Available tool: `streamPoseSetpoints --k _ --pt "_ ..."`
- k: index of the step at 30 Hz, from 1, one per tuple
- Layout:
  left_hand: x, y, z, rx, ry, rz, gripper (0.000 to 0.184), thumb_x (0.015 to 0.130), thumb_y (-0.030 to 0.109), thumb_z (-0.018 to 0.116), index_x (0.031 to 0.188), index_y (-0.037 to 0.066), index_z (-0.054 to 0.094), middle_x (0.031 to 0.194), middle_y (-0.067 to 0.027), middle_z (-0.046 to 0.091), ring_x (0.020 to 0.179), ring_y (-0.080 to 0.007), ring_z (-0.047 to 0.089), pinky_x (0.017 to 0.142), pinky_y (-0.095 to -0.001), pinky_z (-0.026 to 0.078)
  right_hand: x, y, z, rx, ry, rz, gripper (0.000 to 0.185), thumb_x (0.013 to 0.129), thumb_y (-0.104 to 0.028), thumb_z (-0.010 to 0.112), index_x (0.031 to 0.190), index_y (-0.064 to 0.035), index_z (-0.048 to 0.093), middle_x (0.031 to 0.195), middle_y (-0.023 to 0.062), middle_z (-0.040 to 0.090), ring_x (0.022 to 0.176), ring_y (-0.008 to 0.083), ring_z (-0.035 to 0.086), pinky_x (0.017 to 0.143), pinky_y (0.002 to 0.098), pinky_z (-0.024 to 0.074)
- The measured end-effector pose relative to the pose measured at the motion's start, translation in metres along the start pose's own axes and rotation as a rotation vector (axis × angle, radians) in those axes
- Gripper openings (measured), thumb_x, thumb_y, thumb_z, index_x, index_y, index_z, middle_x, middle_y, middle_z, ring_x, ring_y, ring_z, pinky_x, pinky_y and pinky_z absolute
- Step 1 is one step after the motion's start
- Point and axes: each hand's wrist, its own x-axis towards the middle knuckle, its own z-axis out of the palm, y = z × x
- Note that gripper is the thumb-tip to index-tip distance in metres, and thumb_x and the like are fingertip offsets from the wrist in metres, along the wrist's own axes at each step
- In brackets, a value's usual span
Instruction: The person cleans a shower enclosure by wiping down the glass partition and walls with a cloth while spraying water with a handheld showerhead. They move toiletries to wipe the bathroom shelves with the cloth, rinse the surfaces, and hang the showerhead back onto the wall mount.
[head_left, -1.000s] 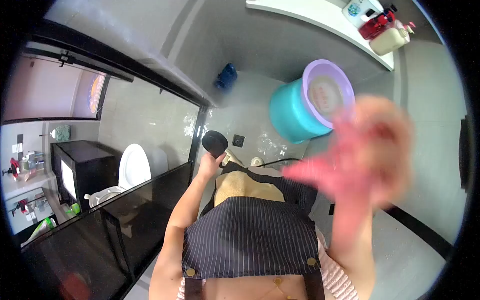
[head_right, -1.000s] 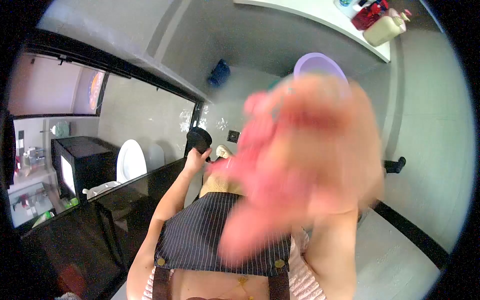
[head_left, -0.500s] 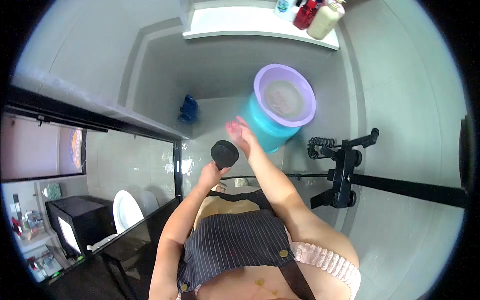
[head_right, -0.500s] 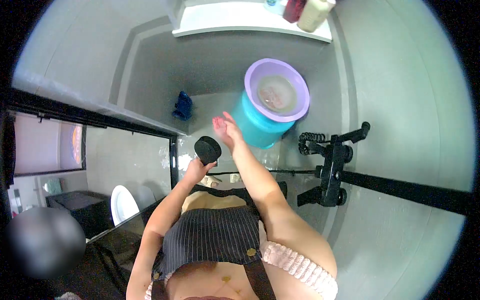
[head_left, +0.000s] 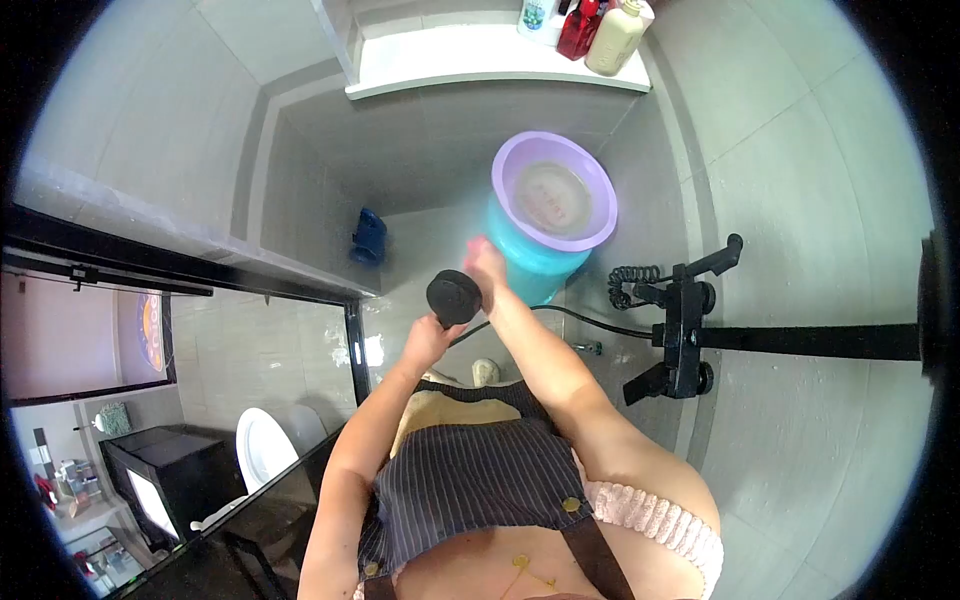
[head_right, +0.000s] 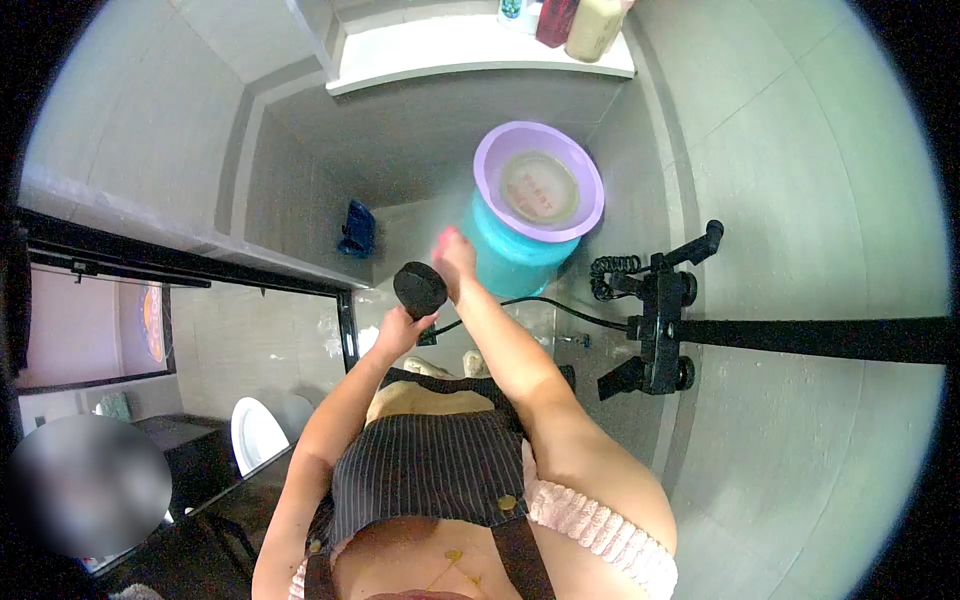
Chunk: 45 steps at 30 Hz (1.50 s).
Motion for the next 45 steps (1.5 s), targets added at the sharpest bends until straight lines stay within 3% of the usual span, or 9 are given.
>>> streamPoseSetpoints --k 3,9,20,29,30,34,39,40,45 --pt "-0.004 0.003 -0.004 0.020 0.031 -0.010 0.041 0.082 0.036 0.075 0.092 -0.003 0.066 0.086 -0.0245 0.068 0.086 -0.0413 0.066 0.074 -0.0456 0.053 0.007 0.008 -0.004 -0.057 0.063 0.041 0.030 0.097 -0.033 0.051 0.106 -0.0053 0.058 0.101 0.0055 0.064 0.089 0.0187 0.059 0.082 0.0334 0.0471" --pt "-0.017 -0.003 -0.023 0.019 -0.058 -0.118 0.048 0.084 0.047 0.071 0.091 -0.001 0.068 0.086 -0.0234 0.069 0.086 -0.0410 0.066 0.075 -0.0475 0.053 0.018 0.024 -0.019 -0.103 -0.529 0.138 0.035 0.089 -0.018 0.062 0.122 -0.0077 0.055 0.098 0.0100 0.064 0.087 0.0263 0.064 0.085 0.0425 0.0528" --pt "-0.077 -0.054 -0.020 -0.090 0.209 -0.165 0.049 0.083 0.047 0.072 0.098 0.001 0.066 0.086 -0.0233 0.068 0.083 -0.0421 0.065 0.075 -0.0474 0.053 0.014 0.116 0.026 -0.243 -0.539 0.212 0.047 0.097 -0.023 0.059 0.136 -0.0031 0.044 0.118 0.0113 0.059 0.101 0.0195 0.058 0.092 0.0342 0.0496" --pt "-0.121 -0.083 -0.003 -0.235 0.392 -0.241 0.044 0.082 0.041 0.074 0.101 0.001 0.067 0.082 -0.0230 0.068 0.078 -0.0407 0.066 0.074 -0.0449 0.052 0.002 0.169 0.044 -0.606 -0.329 0.203 0.033 0.097 -0.038 0.049 0.096 -0.0067 0.060 0.087 0.0051 0.064 0.077 0.0199 0.059 0.078 0.0365 0.0511" --pt "-0.125 -0.081 -0.005 -0.260 0.399 -0.251 0.043 0.083 0.040 0.074 0.100 0.001 0.068 0.082 -0.0233 0.067 0.078 -0.0406 0.066 0.074 -0.0447 0.052 0.043 0.196 0.025 -0.213 -0.671 0.512 0.035 0.097 -0.039 0.045 0.089 -0.0078 0.058 0.084 0.0074 0.064 0.078 0.0230 0.061 0.076 0.0391 0.0514" --pt "-0.117 -0.091 -0.008 -0.251 0.298 -0.299 0.044 0.082 0.040 0.074 0.099 0.000 0.068 0.087 -0.0238 0.068 0.085 -0.0407 0.066 0.076 -0.0449 0.053 -0.054 0.125 0.060 -0.211 -0.460 0.500 0.052 0.099 -0.049 0.033 0.102 -0.0030 0.057 0.094 0.0155 0.064 0.092 0.0359 0.062 0.090 0.0476 0.0484" --pt "-0.082 -0.112 0.007 -0.238 0.218 -0.164 0.047 0.082 0.040 0.074 0.098 -0.004 0.067 0.087 -0.0262 0.068 0.088 -0.0423 0.066 0.076 -0.0459 0.053 -0.033 0.100 0.018 0.081 -0.448 0.540 0.038 0.101 -0.047 0.043 0.095 -0.0129 0.059 0.088 0.0060 0.064 0.087 0.0245 0.062 0.086 0.0414 0.0502" --pt "-0.075 -0.109 0.008 -0.229 0.205 -0.174 0.047 0.083 0.040 0.074 0.097 -0.004 0.067 0.086 -0.0265 0.068 0.088 -0.0426 0.066 0.076 -0.0457 0.053 -0.031 0.093 0.004 0.234 -0.664 0.582 0.034 0.100 -0.045 0.045 0.092 -0.0151 0.059 0.088 0.0025 0.065 0.085 0.0187 0.063 0.082 0.0369 0.0515" --pt "-0.050 -0.066 0.005 -0.123 -0.018 -0.074 0.042 0.084 0.039 0.073 0.105 0.003 0.070 0.093 -0.0252 0.069 0.093 -0.0412 0.066 0.078 -0.0460 0.053 -0.072 0.044 -0.012 0.217 -0.489 0.304 0.049 0.098 -0.055 0.045 0.107 -0.0104 0.063 0.100 0.0065 0.067 0.101 0.0242 0.063 0.090 0.0444 0.0510"
